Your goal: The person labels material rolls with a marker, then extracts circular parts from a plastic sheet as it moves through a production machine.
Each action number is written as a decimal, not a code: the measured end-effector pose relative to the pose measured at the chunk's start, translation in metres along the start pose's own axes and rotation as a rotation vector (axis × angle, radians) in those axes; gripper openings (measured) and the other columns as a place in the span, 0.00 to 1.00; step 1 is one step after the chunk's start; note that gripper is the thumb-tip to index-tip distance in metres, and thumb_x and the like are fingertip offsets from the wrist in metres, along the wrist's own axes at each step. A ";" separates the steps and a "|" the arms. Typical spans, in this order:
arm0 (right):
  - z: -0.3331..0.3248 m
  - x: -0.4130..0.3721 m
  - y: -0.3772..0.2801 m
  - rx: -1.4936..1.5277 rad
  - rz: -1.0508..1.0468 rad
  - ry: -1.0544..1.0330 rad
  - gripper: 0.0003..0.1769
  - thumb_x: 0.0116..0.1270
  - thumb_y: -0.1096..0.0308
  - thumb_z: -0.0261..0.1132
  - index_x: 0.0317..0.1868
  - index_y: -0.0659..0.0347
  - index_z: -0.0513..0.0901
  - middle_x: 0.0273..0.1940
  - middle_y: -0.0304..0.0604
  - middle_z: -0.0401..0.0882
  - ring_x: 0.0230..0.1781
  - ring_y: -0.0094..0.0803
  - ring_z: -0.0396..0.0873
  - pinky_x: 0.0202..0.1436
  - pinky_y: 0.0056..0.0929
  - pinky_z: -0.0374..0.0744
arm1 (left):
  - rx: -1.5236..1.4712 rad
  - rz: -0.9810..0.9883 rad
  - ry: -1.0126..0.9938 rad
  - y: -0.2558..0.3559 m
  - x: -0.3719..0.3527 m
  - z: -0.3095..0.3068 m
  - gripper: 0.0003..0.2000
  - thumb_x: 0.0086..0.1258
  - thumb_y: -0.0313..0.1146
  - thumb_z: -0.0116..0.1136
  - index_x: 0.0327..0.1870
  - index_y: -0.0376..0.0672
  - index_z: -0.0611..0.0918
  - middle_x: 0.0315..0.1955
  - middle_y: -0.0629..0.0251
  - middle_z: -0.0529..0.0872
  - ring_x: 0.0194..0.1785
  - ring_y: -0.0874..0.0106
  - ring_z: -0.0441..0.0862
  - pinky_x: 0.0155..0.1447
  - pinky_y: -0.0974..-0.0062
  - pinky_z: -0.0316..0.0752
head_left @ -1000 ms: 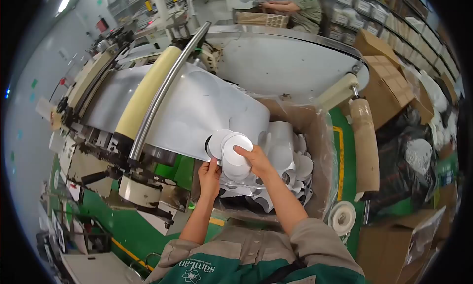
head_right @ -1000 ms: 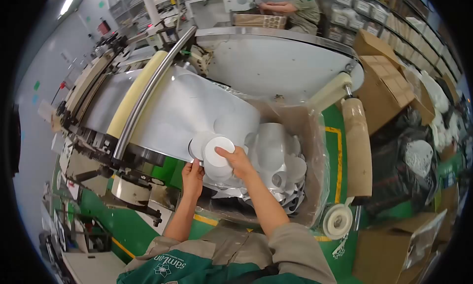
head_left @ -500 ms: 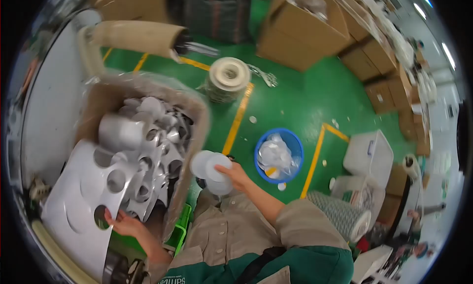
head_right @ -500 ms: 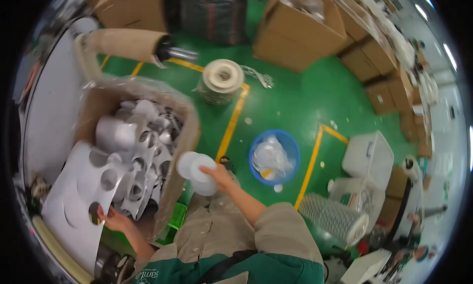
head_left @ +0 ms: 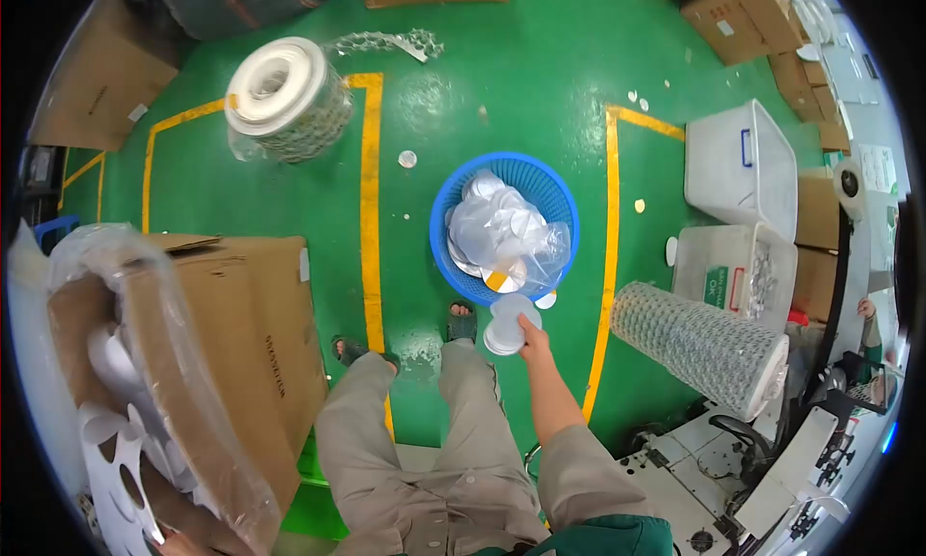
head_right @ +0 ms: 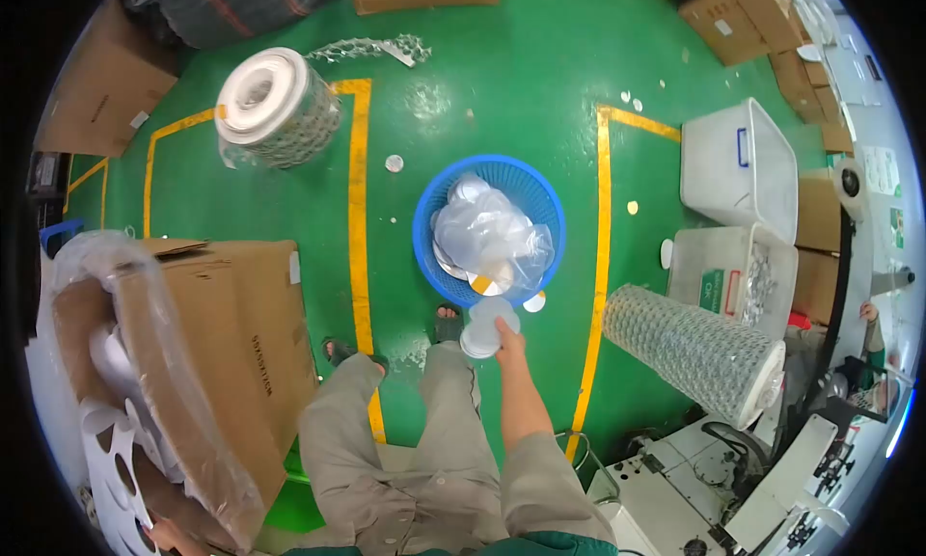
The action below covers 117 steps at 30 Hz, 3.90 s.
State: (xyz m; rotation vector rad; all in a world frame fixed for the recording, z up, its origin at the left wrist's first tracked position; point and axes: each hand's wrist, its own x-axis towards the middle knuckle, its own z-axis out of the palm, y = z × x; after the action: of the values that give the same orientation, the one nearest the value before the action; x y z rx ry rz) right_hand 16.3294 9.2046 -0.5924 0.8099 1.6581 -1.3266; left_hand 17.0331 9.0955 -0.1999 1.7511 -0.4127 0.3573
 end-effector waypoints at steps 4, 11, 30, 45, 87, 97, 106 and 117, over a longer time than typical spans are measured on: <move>0.011 0.068 0.032 0.128 0.093 -0.094 0.32 0.53 0.74 0.71 0.57 0.72 0.67 0.53 0.54 0.73 0.50 0.46 0.75 0.53 0.45 0.77 | -0.031 0.034 -0.038 -0.007 -0.015 0.010 0.16 0.67 0.33 0.45 0.49 0.31 0.76 0.42 0.47 0.79 0.40 0.56 0.80 0.50 0.67 0.78; -0.035 0.007 -0.060 0.081 -0.623 0.069 0.25 0.60 0.72 0.64 0.57 0.68 0.68 0.51 0.51 0.75 0.47 0.40 0.77 0.51 0.40 0.77 | -0.096 0.003 -0.074 -0.011 -0.026 0.019 0.15 0.67 0.33 0.46 0.49 0.32 0.76 0.41 0.49 0.79 0.40 0.59 0.80 0.48 0.69 0.78; 0.015 0.083 -0.115 -0.697 -0.460 -0.063 0.11 0.60 0.69 0.63 0.41 0.65 0.80 0.32 0.42 0.81 0.30 0.31 0.80 0.33 0.28 0.78 | -0.252 -0.186 -0.069 -0.006 0.029 -0.026 0.13 0.67 0.32 0.46 0.47 0.34 0.76 0.39 0.56 0.79 0.39 0.66 0.79 0.43 0.72 0.76; 0.097 -0.253 -0.057 -1.485 0.020 -1.436 0.20 0.68 0.54 0.54 0.44 0.64 0.77 0.41 0.40 0.79 0.41 0.28 0.76 0.49 0.27 0.74 | -0.484 -0.322 -0.081 0.003 -0.011 -0.038 0.14 0.70 0.35 0.47 0.52 0.40 0.74 0.41 0.62 0.79 0.42 0.71 0.78 0.45 0.72 0.75; 0.565 -0.751 0.378 -1.641 -0.105 -2.569 0.14 0.55 0.70 0.68 0.41 0.64 0.79 0.34 0.38 0.80 0.36 0.26 0.78 0.42 0.25 0.75 | -1.228 -0.668 -0.076 -0.010 0.069 0.080 0.19 0.69 0.40 0.45 0.60 0.47 0.68 0.55 0.63 0.72 0.62 0.63 0.66 0.61 0.57 0.67; 0.577 -0.830 0.437 -1.449 0.152 -2.619 0.21 0.61 0.69 0.63 0.53 0.67 0.71 0.48 0.41 0.74 0.47 0.28 0.73 0.54 0.27 0.70 | -1.206 -0.523 0.226 -0.056 0.146 0.103 0.18 0.71 0.41 0.37 0.59 0.49 0.70 0.62 0.64 0.66 0.67 0.69 0.58 0.68 0.58 0.51; 0.549 -0.901 0.492 -1.829 0.076 -3.150 0.37 0.49 0.60 0.71 0.60 0.61 0.71 0.67 0.42 0.57 0.66 0.36 0.58 0.68 0.34 0.55 | -1.351 -0.559 0.141 -0.032 0.159 0.111 0.19 0.70 0.41 0.39 0.59 0.47 0.70 0.61 0.64 0.68 0.67 0.65 0.59 0.67 0.58 0.54; 0.590 -0.887 0.458 -1.089 0.238 -2.392 0.18 0.56 0.69 0.68 0.47 0.61 0.76 0.43 0.38 0.78 0.42 0.27 0.75 0.47 0.27 0.73 | -1.072 -0.561 0.145 0.018 0.171 0.120 0.27 0.72 0.52 0.37 0.67 0.47 0.59 0.66 0.64 0.60 0.72 0.69 0.49 0.71 0.58 0.38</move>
State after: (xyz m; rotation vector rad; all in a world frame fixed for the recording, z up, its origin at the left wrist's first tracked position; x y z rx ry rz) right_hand 17.2433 8.7513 -0.0408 -1.0377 -0.0450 -0.2396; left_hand 17.1788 8.9605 -0.1332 0.7201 0.0345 -0.1469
